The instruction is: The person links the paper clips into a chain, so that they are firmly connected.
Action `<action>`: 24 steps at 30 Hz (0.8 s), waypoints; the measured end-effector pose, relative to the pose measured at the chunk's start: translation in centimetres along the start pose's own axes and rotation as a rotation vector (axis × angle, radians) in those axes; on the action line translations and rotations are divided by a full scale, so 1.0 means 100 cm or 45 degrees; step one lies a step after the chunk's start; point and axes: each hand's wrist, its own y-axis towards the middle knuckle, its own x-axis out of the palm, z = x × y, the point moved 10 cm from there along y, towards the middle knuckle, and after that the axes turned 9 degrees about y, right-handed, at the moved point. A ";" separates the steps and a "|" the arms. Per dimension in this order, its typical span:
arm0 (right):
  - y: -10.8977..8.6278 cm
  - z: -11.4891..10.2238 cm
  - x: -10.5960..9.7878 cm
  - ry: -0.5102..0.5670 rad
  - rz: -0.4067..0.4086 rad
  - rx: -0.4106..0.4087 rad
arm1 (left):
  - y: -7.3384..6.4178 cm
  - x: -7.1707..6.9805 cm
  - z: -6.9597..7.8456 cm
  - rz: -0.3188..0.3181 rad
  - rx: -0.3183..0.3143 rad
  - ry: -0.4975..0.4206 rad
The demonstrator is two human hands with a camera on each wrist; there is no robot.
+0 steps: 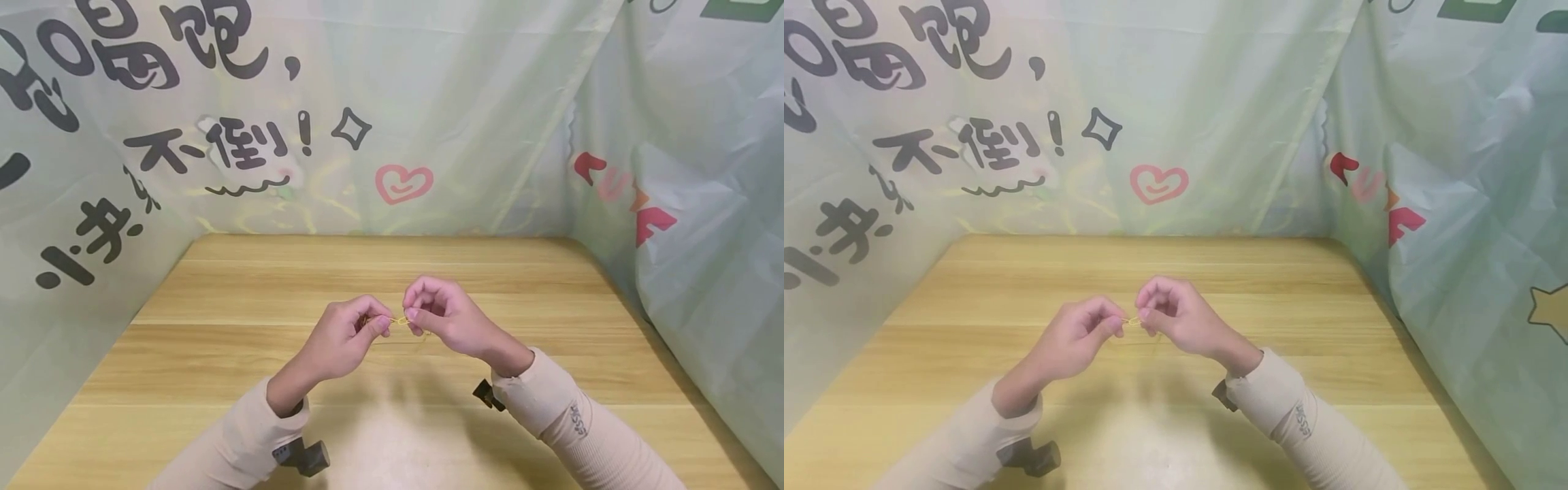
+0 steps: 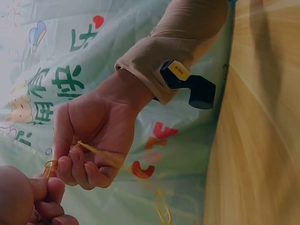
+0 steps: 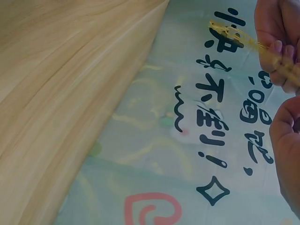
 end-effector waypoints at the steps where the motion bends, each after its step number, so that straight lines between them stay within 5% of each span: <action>1: 0.000 0.000 0.000 0.004 0.000 0.000 | 0.000 -0.001 -0.001 0.011 -0.008 -0.004; 14: -0.001 0.001 -0.002 0.097 0.013 0.017 | 0.003 0.000 0.005 -0.002 0.052 -0.029; 24: 0.000 0.001 0.003 -0.005 0.001 0.006 | 0.002 0.006 0.005 -0.069 0.060 -0.018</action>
